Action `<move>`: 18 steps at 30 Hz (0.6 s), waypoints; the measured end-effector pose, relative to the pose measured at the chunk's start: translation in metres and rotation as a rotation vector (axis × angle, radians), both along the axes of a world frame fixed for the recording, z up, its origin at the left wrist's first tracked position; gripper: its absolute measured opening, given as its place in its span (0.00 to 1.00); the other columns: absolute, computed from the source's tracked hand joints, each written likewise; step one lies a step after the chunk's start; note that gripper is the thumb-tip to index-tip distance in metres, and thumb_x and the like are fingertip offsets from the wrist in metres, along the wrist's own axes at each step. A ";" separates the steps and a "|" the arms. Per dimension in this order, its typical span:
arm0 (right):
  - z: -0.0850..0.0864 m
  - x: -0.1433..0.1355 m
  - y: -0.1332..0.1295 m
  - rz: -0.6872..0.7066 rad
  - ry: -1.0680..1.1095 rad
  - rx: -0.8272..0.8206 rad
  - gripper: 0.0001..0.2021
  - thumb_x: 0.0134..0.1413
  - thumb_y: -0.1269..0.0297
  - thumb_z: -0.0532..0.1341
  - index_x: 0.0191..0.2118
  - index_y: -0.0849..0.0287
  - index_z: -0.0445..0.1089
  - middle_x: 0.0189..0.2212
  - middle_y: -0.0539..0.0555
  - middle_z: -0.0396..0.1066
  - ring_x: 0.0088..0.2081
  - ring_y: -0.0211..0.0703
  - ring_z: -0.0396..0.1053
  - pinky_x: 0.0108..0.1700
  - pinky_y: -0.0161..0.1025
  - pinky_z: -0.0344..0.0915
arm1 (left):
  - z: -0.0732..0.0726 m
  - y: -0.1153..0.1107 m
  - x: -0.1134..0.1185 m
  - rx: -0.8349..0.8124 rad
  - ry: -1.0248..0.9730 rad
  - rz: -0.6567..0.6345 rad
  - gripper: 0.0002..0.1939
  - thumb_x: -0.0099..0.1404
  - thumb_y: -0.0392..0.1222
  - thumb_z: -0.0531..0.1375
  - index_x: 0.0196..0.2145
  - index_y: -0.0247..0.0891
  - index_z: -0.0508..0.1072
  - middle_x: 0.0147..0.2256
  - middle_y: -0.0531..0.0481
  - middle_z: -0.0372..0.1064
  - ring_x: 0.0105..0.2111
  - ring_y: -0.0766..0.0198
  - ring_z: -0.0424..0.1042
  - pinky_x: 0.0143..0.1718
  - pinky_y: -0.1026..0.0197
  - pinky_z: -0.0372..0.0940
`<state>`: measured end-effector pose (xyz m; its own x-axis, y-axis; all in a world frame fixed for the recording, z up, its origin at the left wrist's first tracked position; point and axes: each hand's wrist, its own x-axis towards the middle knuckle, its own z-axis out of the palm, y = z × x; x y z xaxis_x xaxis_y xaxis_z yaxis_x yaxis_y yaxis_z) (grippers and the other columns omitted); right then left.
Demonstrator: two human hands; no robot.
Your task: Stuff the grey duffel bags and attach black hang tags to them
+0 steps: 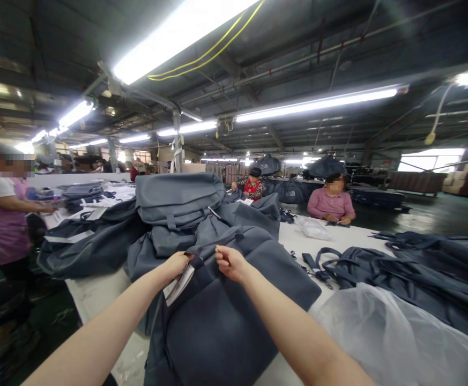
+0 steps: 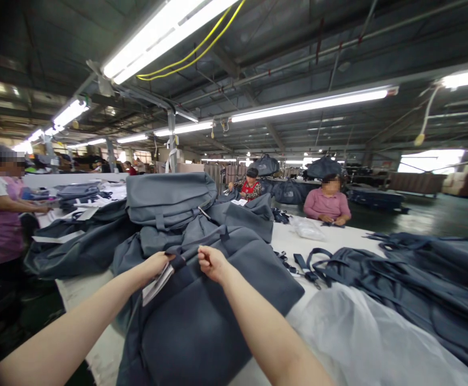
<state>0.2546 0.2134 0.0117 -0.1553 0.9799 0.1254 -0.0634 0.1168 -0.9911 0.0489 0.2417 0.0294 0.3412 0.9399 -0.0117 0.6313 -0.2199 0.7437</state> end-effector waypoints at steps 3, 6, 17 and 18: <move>-0.011 -0.004 -0.014 0.033 0.026 -0.019 0.13 0.46 0.55 0.63 0.26 0.61 0.65 0.14 0.42 0.56 0.14 0.28 0.48 0.17 0.29 0.43 | -0.002 0.000 0.002 -0.072 0.041 0.068 0.22 0.68 0.53 0.49 0.37 0.32 0.73 0.25 0.49 0.72 0.21 0.62 0.70 0.22 0.61 0.65; -0.018 -0.015 -0.036 0.042 0.043 0.009 0.12 0.41 0.60 0.68 0.29 0.63 0.71 0.17 0.45 0.64 0.19 0.30 0.58 0.23 0.29 0.53 | -0.002 0.000 0.007 -0.030 0.106 0.095 0.19 0.69 0.53 0.52 0.39 0.32 0.71 0.30 0.50 0.71 0.26 0.66 0.71 0.30 0.59 0.69; -0.016 -0.010 -0.099 0.150 0.143 0.020 0.34 0.50 0.60 0.64 0.63 0.59 0.57 0.16 0.42 0.65 0.17 0.32 0.62 0.21 0.31 0.56 | -0.007 -0.005 0.012 0.239 0.302 0.015 0.18 0.69 0.51 0.53 0.36 0.33 0.73 0.38 0.45 0.73 0.43 0.59 0.72 0.50 0.47 0.65; -0.016 -0.008 -0.101 0.153 0.140 0.017 0.34 0.50 0.59 0.64 0.63 0.59 0.58 0.16 0.42 0.64 0.17 0.32 0.61 0.21 0.31 0.56 | -0.008 -0.007 0.012 0.241 0.308 0.025 0.18 0.69 0.51 0.53 0.36 0.33 0.73 0.39 0.45 0.73 0.44 0.58 0.72 0.51 0.46 0.64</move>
<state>0.2463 0.1119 -0.0044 -0.2822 0.9438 0.1722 -0.2190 0.1114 -0.9693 0.0611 0.2345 0.0215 0.3329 0.9363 0.1124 0.8246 -0.3468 0.4468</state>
